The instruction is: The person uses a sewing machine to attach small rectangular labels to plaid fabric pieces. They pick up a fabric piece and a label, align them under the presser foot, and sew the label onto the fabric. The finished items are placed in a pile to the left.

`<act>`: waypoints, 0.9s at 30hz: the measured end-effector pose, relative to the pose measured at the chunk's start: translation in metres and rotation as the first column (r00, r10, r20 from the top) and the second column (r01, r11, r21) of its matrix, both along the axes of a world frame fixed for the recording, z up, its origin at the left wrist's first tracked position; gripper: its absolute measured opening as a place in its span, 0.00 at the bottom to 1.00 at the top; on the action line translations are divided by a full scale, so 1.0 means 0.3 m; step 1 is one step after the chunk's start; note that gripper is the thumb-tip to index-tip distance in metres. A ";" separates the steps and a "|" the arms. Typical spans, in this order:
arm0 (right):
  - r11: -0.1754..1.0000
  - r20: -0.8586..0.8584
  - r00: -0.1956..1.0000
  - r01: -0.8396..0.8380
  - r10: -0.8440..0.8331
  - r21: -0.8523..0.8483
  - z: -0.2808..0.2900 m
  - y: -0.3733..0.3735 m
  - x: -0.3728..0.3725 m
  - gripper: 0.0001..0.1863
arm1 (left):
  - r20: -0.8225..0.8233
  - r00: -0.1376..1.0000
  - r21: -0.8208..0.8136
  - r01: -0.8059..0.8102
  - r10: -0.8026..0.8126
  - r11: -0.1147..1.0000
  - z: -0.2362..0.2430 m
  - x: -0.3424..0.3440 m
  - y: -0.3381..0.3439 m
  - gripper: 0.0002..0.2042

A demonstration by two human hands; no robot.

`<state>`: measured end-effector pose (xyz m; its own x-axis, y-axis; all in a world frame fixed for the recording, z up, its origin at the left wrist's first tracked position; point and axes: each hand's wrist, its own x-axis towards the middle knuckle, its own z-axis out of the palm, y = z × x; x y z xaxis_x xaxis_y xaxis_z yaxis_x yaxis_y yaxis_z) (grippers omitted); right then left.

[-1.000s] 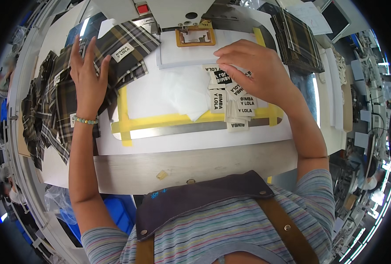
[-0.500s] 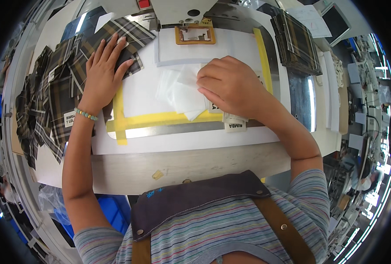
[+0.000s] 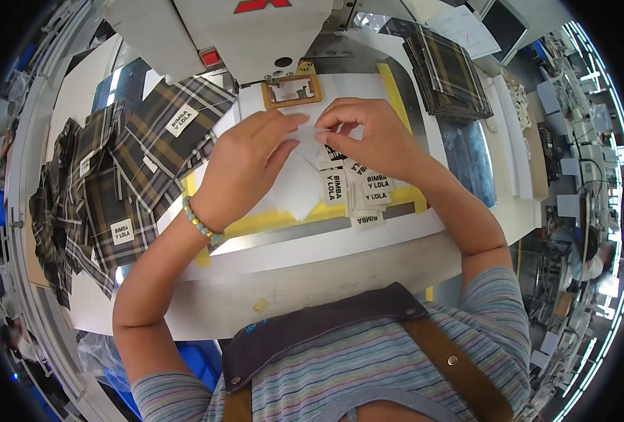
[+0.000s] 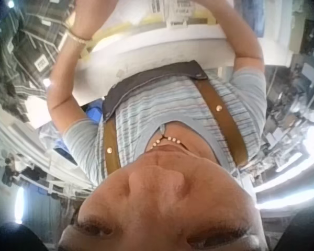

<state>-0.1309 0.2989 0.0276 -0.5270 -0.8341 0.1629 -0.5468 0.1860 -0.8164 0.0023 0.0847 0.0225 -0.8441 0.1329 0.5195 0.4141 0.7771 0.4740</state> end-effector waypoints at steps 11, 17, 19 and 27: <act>0.973 -0.902 0.409 -0.227 0.135 0.043 -0.074 -0.042 -0.057 0.04 | -0.238 0.945 -0.646 0.019 -0.224 0.763 -0.065 -0.024 -0.096 0.12; 0.981 -0.944 0.282 -0.142 0.170 0.135 -0.097 -0.080 -0.108 0.05 | -0.164 0.969 -0.776 -0.011 -0.185 0.630 -0.097 -0.081 -0.136 0.13; 0.981 -0.944 0.271 -0.081 0.190 0.174 -0.111 -0.082 -0.115 0.07 | -0.122 0.987 -0.809 -0.035 -0.110 0.587 -0.102 -0.088 -0.130 0.14; 0.945 -0.842 0.501 0.131 0.198 0.300 -0.106 -0.058 -0.023 0.18 | 0.058 0.985 -0.519 -0.107 0.160 0.848 -0.072 0.015 -0.038 0.20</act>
